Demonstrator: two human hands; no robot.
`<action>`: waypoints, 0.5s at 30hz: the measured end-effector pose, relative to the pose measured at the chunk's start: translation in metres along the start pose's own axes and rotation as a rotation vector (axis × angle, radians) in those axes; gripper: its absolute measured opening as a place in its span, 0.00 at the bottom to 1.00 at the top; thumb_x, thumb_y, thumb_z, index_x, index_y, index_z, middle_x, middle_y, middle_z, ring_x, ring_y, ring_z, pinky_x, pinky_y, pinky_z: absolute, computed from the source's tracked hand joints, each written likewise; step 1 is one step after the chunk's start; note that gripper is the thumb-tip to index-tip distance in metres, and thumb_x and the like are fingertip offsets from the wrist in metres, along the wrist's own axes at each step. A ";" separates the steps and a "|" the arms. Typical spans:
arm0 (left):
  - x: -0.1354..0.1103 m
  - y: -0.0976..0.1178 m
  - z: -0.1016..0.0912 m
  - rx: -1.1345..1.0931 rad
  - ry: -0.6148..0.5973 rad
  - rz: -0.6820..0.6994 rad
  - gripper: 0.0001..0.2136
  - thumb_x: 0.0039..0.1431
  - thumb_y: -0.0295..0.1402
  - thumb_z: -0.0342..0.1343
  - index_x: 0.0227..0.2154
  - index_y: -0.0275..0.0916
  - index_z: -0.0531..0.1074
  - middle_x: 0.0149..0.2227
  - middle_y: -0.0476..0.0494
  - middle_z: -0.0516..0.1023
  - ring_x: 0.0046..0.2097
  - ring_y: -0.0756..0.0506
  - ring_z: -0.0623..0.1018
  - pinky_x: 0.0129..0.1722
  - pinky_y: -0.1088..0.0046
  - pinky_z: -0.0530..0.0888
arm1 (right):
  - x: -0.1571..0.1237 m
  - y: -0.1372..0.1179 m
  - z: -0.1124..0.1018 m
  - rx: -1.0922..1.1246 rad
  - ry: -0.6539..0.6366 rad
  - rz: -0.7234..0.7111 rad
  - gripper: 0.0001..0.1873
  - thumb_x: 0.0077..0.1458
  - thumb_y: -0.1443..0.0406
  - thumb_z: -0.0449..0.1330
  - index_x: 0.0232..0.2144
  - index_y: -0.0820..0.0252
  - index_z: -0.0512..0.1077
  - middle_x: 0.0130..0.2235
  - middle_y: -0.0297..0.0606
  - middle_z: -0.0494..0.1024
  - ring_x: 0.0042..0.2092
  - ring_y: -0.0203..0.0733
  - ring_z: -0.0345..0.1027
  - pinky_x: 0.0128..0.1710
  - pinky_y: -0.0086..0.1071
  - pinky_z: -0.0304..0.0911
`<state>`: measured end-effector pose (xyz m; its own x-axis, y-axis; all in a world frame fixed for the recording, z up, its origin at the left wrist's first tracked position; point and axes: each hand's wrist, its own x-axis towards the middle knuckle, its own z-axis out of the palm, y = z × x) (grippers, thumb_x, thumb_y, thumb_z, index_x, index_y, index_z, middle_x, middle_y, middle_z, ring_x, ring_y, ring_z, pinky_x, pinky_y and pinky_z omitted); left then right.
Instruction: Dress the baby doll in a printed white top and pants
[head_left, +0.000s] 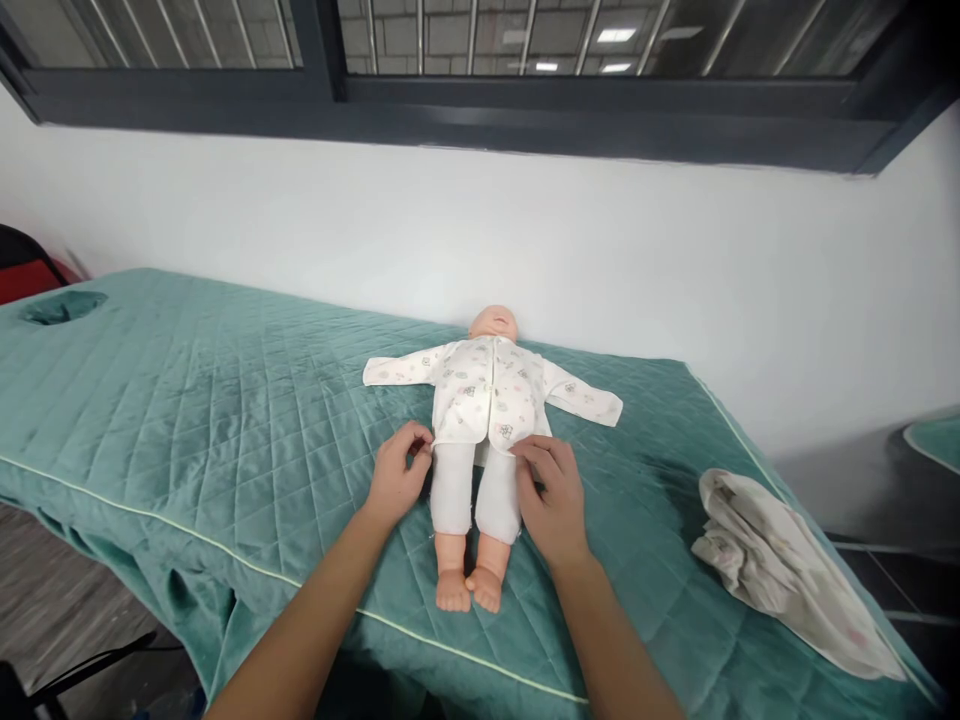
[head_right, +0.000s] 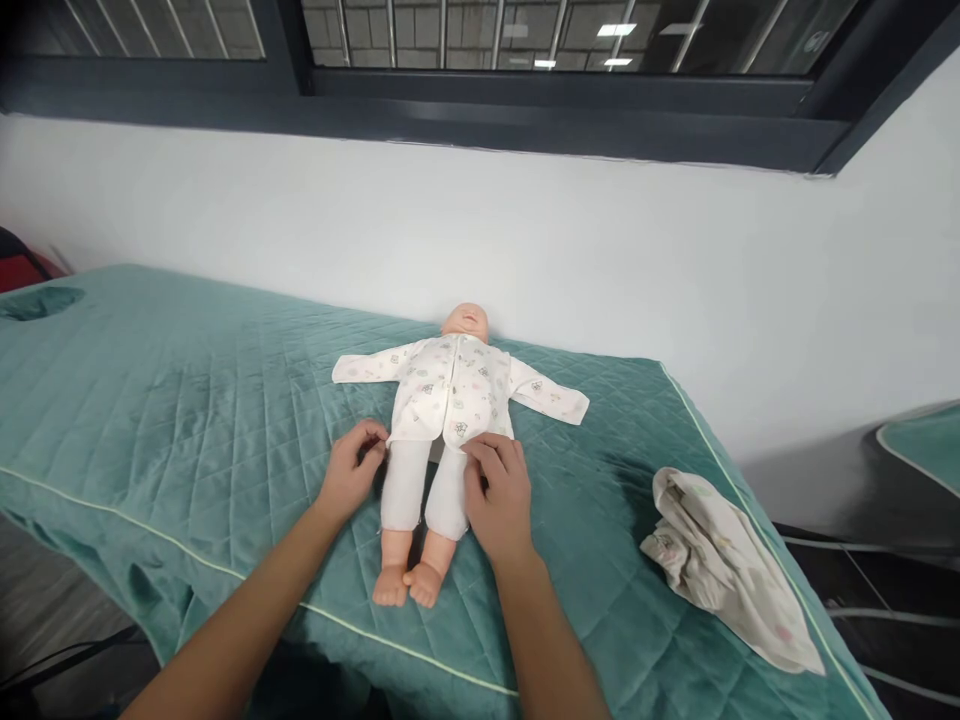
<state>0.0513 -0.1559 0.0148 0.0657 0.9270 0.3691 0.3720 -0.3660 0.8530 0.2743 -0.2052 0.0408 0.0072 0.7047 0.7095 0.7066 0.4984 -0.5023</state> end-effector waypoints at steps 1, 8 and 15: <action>0.000 0.000 -0.001 -0.046 -0.005 -0.013 0.05 0.61 0.32 0.50 0.32 0.41 0.70 0.31 0.48 0.74 0.35 0.47 0.73 0.39 0.71 0.69 | 0.000 0.000 0.000 0.011 0.008 0.001 0.11 0.64 0.72 0.53 0.41 0.55 0.74 0.43 0.41 0.75 0.47 0.46 0.68 0.48 0.43 0.65; 0.002 0.004 -0.002 -0.132 0.015 -0.129 0.14 0.65 0.44 0.51 0.28 0.40 0.69 0.27 0.49 0.73 0.33 0.48 0.72 0.39 0.71 0.68 | -0.004 0.000 -0.003 0.093 0.076 0.044 0.08 0.65 0.71 0.55 0.39 0.55 0.74 0.44 0.40 0.78 0.48 0.44 0.71 0.50 0.41 0.66; 0.009 -0.004 0.002 -0.148 0.092 -0.246 0.17 0.65 0.49 0.50 0.30 0.40 0.71 0.29 0.48 0.75 0.34 0.47 0.74 0.39 0.71 0.71 | -0.008 0.003 -0.003 0.210 0.157 0.341 0.07 0.63 0.61 0.59 0.35 0.56 0.74 0.38 0.37 0.77 0.42 0.42 0.70 0.45 0.37 0.66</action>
<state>0.0520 -0.1464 0.0144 -0.0966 0.9805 0.1711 0.2265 -0.1457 0.9630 0.2784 -0.2103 0.0352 0.3347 0.7694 0.5441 0.4855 0.3541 -0.7993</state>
